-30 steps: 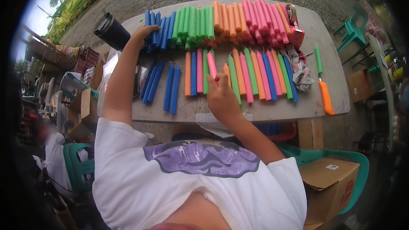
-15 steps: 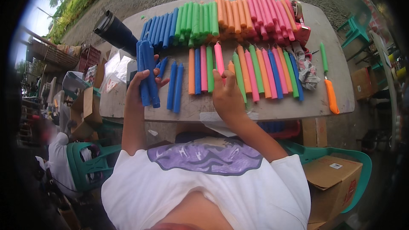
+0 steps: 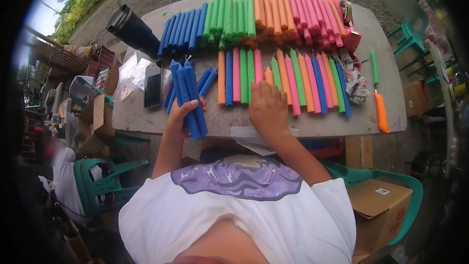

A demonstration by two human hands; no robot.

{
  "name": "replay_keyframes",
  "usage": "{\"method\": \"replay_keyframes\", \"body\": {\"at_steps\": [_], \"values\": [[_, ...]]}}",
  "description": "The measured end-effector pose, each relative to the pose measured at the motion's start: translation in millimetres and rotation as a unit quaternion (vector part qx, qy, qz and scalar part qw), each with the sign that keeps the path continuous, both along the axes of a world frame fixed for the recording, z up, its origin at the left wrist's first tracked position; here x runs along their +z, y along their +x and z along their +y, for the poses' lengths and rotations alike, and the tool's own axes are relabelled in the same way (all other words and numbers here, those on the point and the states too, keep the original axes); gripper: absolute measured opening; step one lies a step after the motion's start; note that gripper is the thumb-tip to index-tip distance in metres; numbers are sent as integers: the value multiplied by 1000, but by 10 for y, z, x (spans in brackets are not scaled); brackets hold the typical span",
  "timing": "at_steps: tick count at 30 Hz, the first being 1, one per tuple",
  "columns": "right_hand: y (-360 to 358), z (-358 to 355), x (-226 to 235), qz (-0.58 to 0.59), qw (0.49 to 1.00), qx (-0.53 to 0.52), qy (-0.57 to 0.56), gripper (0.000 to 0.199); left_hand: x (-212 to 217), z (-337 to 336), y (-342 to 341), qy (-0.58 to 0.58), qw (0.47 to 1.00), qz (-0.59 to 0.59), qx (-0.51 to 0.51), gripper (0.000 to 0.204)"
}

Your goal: The person gathers and bundles colorful cylindrical candles on a table, then uses a plastic bag and scissors to trim and arrange them into small multi-colored sets. The person repeatedly picks, aligns, and cuts the candles, placing finished bundles on the table.

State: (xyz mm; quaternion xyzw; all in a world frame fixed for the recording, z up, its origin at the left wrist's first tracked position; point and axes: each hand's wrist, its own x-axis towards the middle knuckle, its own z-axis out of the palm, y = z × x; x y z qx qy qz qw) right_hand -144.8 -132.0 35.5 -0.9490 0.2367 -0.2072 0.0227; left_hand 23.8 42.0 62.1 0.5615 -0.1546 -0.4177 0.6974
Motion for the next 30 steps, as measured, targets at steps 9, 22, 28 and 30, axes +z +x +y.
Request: {"method": "replay_keyframes", "body": {"at_steps": [9,22,28,30], "values": [[-113,132,-4,4,998,56,24,48,-77,-125,34,-31,998,12,48,67],[-198,187,86,-162,963,195,95,52,-285,-138,-143,-132,950,-235,155,38],[103,496,276,-254,821,378,343,86,-1371,98,-538,-97,921,-340,165,51],[208,482,287,-273,793,401,369,90,-957,-27,-557,-123,851,-485,163,51]]}}
